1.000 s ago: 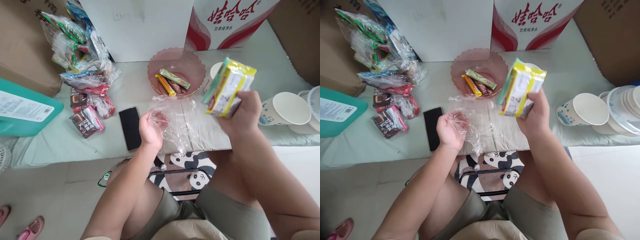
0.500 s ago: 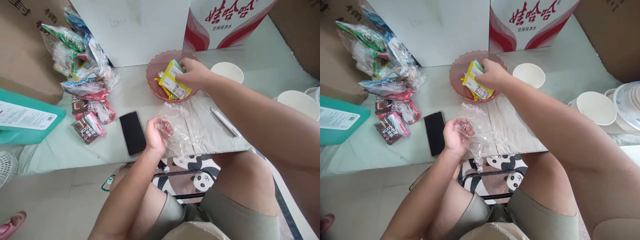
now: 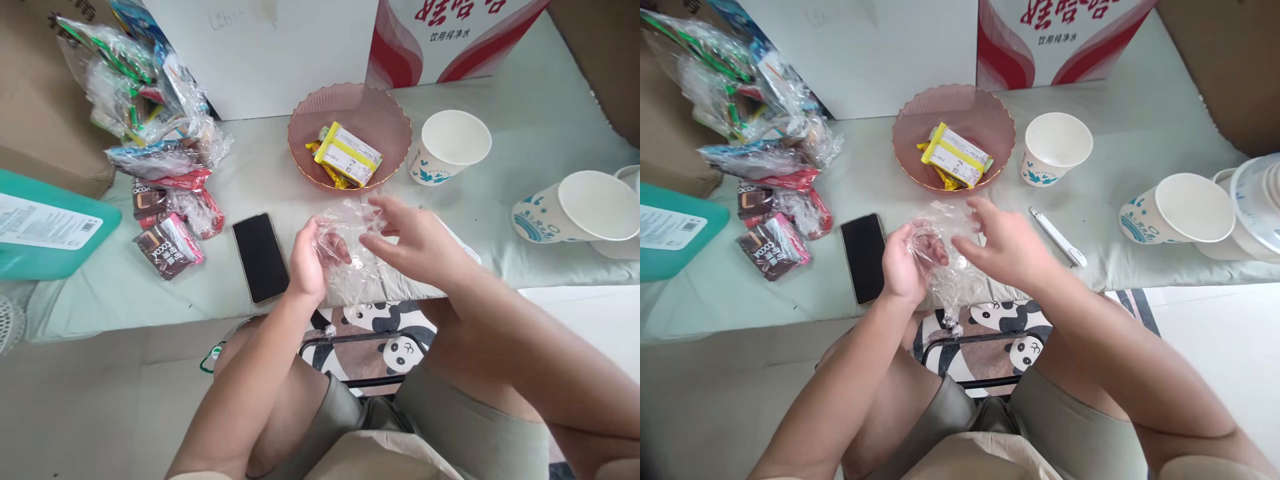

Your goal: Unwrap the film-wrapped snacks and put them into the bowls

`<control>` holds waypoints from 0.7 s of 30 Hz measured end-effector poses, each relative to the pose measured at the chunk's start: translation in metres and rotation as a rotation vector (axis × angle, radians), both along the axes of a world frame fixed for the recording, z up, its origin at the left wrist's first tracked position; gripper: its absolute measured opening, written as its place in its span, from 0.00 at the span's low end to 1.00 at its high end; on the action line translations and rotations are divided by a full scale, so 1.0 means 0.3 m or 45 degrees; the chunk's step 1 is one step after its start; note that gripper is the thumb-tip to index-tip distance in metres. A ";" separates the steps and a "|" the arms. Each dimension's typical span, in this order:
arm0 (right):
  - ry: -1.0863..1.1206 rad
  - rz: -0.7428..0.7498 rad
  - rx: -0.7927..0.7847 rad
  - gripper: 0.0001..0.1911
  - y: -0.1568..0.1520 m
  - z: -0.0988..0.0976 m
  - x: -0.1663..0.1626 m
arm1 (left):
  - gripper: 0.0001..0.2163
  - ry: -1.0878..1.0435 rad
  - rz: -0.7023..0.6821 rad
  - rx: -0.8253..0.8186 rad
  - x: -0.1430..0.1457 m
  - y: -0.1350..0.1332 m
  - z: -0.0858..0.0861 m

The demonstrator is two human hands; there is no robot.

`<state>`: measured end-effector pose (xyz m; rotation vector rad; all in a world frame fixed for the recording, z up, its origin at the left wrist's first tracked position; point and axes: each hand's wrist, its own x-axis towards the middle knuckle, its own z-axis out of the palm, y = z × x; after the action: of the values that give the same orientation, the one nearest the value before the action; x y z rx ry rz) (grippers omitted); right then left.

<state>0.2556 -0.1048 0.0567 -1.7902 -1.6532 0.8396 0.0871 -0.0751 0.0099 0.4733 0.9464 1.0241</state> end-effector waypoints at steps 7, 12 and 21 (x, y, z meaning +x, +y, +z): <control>0.170 -0.255 0.001 0.20 -0.048 -0.092 0.062 | 0.12 0.211 -0.096 0.039 0.014 0.009 -0.019; 0.381 -0.501 0.088 0.20 -0.072 -0.143 0.133 | 0.12 0.353 -0.041 0.090 -0.002 0.044 -0.037; 0.414 -0.495 0.307 0.20 -0.114 -0.168 0.149 | 0.26 1.080 0.293 1.430 -0.058 0.036 -0.091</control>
<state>0.3004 -0.1390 0.0062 -1.6299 -1.1016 0.6779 0.0698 -0.0642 -0.0174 1.8723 1.0906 1.5658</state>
